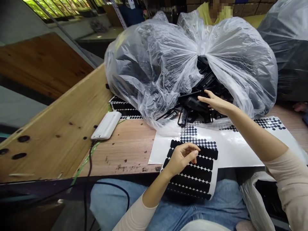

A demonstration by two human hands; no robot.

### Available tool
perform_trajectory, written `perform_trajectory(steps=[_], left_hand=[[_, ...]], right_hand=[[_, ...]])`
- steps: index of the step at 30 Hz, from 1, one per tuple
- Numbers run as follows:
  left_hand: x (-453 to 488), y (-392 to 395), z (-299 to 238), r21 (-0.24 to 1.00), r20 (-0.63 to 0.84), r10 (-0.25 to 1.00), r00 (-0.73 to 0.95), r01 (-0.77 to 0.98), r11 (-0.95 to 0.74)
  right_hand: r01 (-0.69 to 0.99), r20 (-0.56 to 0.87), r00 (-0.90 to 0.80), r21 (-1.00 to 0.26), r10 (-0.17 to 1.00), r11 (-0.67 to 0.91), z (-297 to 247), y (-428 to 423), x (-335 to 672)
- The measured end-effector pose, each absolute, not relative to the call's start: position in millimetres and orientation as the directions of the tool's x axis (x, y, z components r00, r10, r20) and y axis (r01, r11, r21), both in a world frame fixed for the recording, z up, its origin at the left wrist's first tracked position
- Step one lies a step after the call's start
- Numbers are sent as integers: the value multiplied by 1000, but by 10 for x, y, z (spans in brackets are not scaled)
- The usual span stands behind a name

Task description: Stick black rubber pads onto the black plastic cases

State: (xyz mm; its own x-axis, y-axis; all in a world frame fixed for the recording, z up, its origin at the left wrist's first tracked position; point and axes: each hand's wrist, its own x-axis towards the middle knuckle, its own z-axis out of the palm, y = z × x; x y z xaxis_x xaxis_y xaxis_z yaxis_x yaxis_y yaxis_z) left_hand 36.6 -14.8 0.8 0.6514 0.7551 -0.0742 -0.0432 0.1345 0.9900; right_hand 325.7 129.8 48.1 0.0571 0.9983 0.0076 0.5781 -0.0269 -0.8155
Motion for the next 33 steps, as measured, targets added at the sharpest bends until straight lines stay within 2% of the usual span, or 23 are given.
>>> perform_trajectory(steps=[2, 5, 7, 9, 12, 15, 17, 19, 20, 21, 22, 24, 26, 30, 33], left_hand=[[385, -174, 9, 997, -50, 772, 634, -10, 72], [427, -235, 15, 977, 97, 803, 588, 97, -190], [447, -265, 22, 918, 213, 789, 576, 158, -363], [447, -271, 27, 898, 242, 776, 583, 168, -406], [413, -236, 24, 968, 125, 809, 574, 109, -227], [369, -180, 4, 999, -17, 832, 555, -13, 30], [352, -147, -14, 985, -66, 832, 550, -97, 142], [345, -120, -30, 965, -84, 841, 535, -166, 202], [345, -109, -35, 954, -90, 850, 520, -201, 224], [345, -99, -37, 941, -96, 858, 504, -234, 243], [346, -93, -38, 929, -102, 865, 491, -264, 259], [344, -91, -35, 910, -98, 865, 492, -307, 278], [337, -101, -31, 904, -65, 848, 526, -329, 274], [314, -123, -29, 876, -11, 840, 543, -400, 270], [294, -102, -19, 853, -23, 844, 536, -430, 296]], right_hand=[[608, -7, 100, -791, 995, -67, 545, 1068, 3325], [708, 93, 128, -706, 987, -25, 586, 706, 3330], [781, 202, 41, -617, 979, 94, 539, 496, 3232], [836, 290, -120, -487, 950, 254, 434, 353, 3083], [861, 327, -273, -337, 905, 381, 248, 301, 2880], [866, 332, -217, -368, 918, 338, 174, 347, 2793], [842, 344, -115, -464, 932, 276, 236, 335, 2777], [669, 260, 63, -728, 964, 152, 366, 244, 2750], [486, 139, 133, -872, 981, 58, 440, 169, 2719], [265, -13, 146, -963, 989, -52, 508, 81, 2675], [60, -156, 96, -985, 983, -162, 564, -15, 2617], [-178, -315, -83, -929, 945, -325, 622, -210, 2474], [-275, -366, -205, -869, 908, -412, 611, -379, 2330], [-297, -418, -316, -809, 852, -507, 533, -580, 2196], [-285, -420, -319, -812, 850, -509, 532, -637, 2225]])
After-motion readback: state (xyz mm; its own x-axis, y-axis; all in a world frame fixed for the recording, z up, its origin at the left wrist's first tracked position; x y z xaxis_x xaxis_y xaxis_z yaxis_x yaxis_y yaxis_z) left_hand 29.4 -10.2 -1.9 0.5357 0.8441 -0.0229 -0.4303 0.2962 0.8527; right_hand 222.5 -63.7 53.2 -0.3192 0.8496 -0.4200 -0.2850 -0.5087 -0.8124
